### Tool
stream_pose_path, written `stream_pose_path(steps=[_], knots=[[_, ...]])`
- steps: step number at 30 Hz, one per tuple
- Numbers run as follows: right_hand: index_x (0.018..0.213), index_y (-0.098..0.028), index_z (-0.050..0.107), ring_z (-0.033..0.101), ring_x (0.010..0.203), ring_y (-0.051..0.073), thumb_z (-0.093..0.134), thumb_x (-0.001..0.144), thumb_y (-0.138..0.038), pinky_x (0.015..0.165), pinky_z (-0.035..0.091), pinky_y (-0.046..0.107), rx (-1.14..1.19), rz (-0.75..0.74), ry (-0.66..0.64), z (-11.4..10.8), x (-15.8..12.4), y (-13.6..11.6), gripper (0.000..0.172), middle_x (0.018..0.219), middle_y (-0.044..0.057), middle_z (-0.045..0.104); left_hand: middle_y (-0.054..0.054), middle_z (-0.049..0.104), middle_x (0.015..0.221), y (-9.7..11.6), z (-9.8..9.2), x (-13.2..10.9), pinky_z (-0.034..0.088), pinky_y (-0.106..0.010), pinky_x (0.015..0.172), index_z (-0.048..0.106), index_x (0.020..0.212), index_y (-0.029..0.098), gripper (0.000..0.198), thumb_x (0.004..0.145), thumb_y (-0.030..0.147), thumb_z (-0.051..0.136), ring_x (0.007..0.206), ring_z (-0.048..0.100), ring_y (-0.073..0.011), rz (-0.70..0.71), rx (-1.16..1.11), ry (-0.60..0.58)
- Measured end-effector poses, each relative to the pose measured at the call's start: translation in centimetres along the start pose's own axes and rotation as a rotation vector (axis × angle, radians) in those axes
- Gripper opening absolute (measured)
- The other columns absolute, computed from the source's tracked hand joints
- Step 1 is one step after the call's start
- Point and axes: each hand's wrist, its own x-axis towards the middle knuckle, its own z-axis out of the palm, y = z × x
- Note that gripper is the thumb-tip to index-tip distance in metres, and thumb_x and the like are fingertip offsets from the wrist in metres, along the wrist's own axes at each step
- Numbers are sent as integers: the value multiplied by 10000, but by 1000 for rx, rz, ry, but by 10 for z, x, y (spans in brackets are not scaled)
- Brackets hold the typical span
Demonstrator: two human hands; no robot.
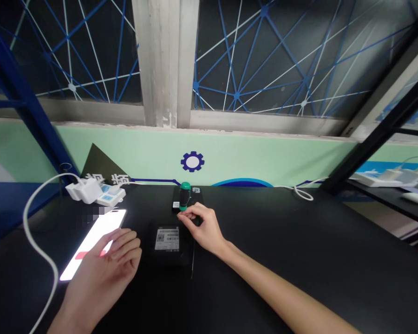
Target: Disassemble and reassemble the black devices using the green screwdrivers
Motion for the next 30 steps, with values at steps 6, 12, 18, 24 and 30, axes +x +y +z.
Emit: stream_pose_path(steps=[6, 12, 18, 24, 30], knots=[[754, -215, 707, 666, 781, 224, 665, 930, -338, 779, 511, 379, 6, -11, -18, -1, 1, -4, 219, 780, 53, 751, 77, 319, 612, 1, -2, 0, 356, -216, 435, 367, 702, 208, 316, 1000, 104, 389, 456, 381, -60, 22, 24, -16], [775, -230, 720, 649, 778, 234, 634, 942, -379, 780, 488, 396, -53, -9, -21, -1, 2, -4, 239, 784, 47, 740, 77, 311, 615, 0, -2, 0, 350, -220, 436, 368, 704, 207, 316, 997, 93, 388, 457, 376, -61, 26, 37, -18], [664, -227, 664, 659, 740, 235, 710, 875, -424, 763, 479, 386, -55, 56, 37, 0, 2, 1, 292, 705, 33, 740, 77, 301, 614, 1, -1, -1, 340, -224, 435, 363, 701, 209, 318, 998, 95, 385, 452, 363, -62, 38, 43, 2], [690, -222, 599, 715, 721, 231, 747, 848, -404, 788, 492, 371, 54, 142, 30, -1, 2, 0, 283, 695, 18, 773, 75, 304, 619, 4, 0, -2, 348, -227, 446, 365, 696, 207, 314, 977, 73, 407, 460, 372, -64, 58, 73, -19], [677, -215, 629, 709, 716, 223, 725, 869, -410, 759, 501, 355, 22, 104, 29, -1, 2, 2, 290, 706, 25, 766, 76, 304, 613, 8, 4, -2, 332, -222, 434, 347, 686, 213, 329, 973, 64, 410, 454, 357, -63, 66, 81, 15]])
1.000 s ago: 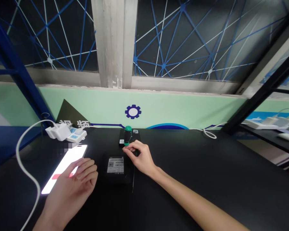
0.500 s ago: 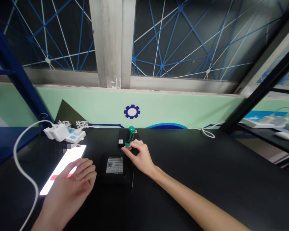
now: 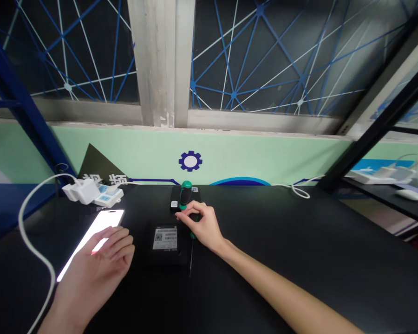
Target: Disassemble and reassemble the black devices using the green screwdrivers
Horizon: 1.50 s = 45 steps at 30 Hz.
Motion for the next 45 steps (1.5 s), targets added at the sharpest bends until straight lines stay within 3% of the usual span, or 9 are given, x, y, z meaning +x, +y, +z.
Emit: stream_pose_path(steps=[12, 25, 34, 38, 45], knots=[[726, -223, 704, 650, 736, 224, 672, 900, -474, 778, 494, 386, -37, -56, 0, -1, 0, -3, 306, 729, 44, 735, 76, 307, 614, -3, 3, -1, 327, -222, 427, 328, 684, 217, 335, 973, 59, 392, 453, 351, -62, -7, -3, 31], [727, -219, 698, 620, 734, 221, 652, 921, -444, 768, 505, 381, 4, -100, 0, -1, 1, -7, 301, 730, 44, 693, 78, 301, 616, -6, -4, 1, 346, -225, 441, 370, 702, 204, 312, 985, 76, 400, 460, 370, -61, -21, -24, -22], [645, -209, 653, 717, 747, 237, 809, 761, -438, 799, 543, 371, 137, 55, 0, 0, 3, -1, 300, 709, 28, 749, 78, 298, 617, -8, -5, 3, 337, -226, 433, 364, 701, 206, 319, 996, 91, 396, 455, 358, -61, -24, -22, -11], [668, -218, 648, 741, 742, 243, 786, 793, -420, 849, 546, 390, 194, 96, -20, 0, 4, -3, 274, 701, 24, 775, 77, 299, 612, -8, -6, 2, 341, -222, 437, 365, 695, 204, 327, 1000, 91, 392, 457, 359, -62, -28, -23, -19], [682, -208, 657, 732, 747, 233, 723, 858, -444, 807, 546, 368, 170, 71, -39, -1, 3, -6, 301, 749, 46, 787, 74, 310, 612, -9, -5, 1, 346, -216, 434, 381, 699, 199, 328, 1011, 97, 370, 458, 368, -61, -31, -27, -18]])
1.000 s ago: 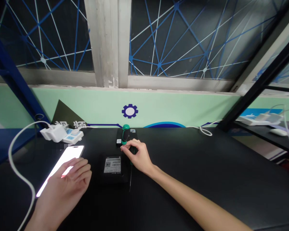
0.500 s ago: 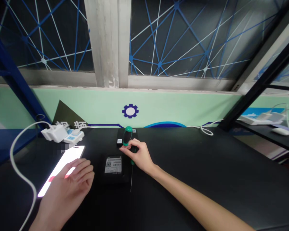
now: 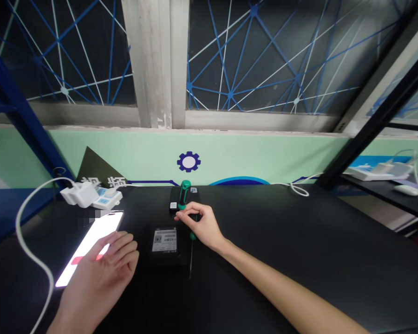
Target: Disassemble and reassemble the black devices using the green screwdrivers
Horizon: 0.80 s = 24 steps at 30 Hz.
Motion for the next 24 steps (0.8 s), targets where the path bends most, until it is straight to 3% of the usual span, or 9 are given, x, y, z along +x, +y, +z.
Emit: stream_pose_path(steps=[8, 14, 24], knots=[[753, -206, 739, 647, 750, 216, 698, 873, -486, 740, 505, 353, -55, -56, 8, -1, 0, 2, 307, 763, 47, 735, 76, 303, 606, -1, 2, 2, 336, -214, 423, 372, 683, 201, 342, 1011, 108, 379, 445, 363, -59, 2, 6, 29], [790, -218, 765, 646, 850, 246, 727, 863, -458, 807, 494, 388, 33, -85, -20, 4, -3, 1, 254, 849, 62, 735, 78, 299, 594, -2, 5, -1, 334, -208, 410, 378, 675, 200, 353, 1022, 132, 370, 428, 356, -58, 1, -9, 38], [744, -205, 699, 682, 866, 245, 708, 876, -436, 874, 485, 382, 63, -19, -35, 3, -3, -5, 266, 800, 58, 756, 76, 315, 591, -3, 3, 0, 336, -210, 412, 387, 672, 197, 347, 1012, 128, 388, 430, 371, -59, -12, -12, 24]])
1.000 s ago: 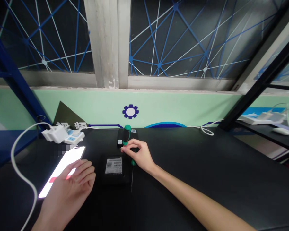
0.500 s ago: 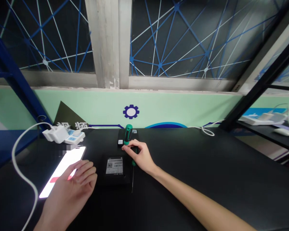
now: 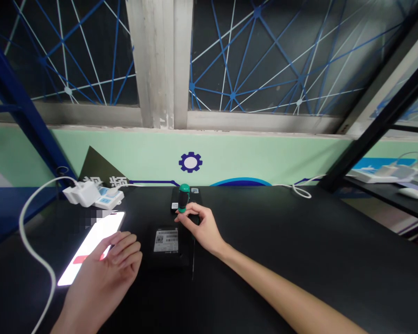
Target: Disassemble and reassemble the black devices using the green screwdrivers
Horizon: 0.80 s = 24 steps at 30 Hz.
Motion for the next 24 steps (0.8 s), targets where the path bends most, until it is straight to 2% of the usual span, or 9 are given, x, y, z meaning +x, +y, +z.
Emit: stream_pose_path(steps=[3, 7, 11, 24], knots=[[736, -206, 661, 685, 868, 247, 704, 882, -421, 919, 460, 398, -5, 12, 0, 0, 0, -1, 263, 802, 56, 773, 75, 313, 589, 0, 1, 0, 333, -211, 408, 391, 668, 197, 349, 1011, 127, 386, 430, 375, -61, -1, -6, 3], [822, -219, 591, 711, 820, 244, 724, 871, -421, 956, 436, 421, 37, 49, 7, 2, -1, 0, 247, 762, 31, 785, 73, 316, 591, -1, 1, 0, 337, -211, 408, 400, 672, 196, 343, 1008, 129, 389, 428, 364, -61, -6, 2, 11], [781, -222, 554, 721, 832, 248, 716, 875, -442, 938, 449, 410, 59, 65, 3, 2, -1, -1, 289, 793, 45, 798, 73, 318, 593, -1, 0, -1, 341, -212, 410, 395, 672, 198, 341, 1006, 129, 400, 431, 364, -61, -1, 6, 12], [791, -201, 711, 674, 821, 218, 716, 877, -428, 816, 507, 351, 15, 12, 15, 1, -1, 2, 244, 845, 57, 754, 73, 318, 594, -3, 0, 0, 354, -216, 413, 387, 674, 202, 339, 1003, 123, 396, 434, 370, -65, -15, 7, -7]])
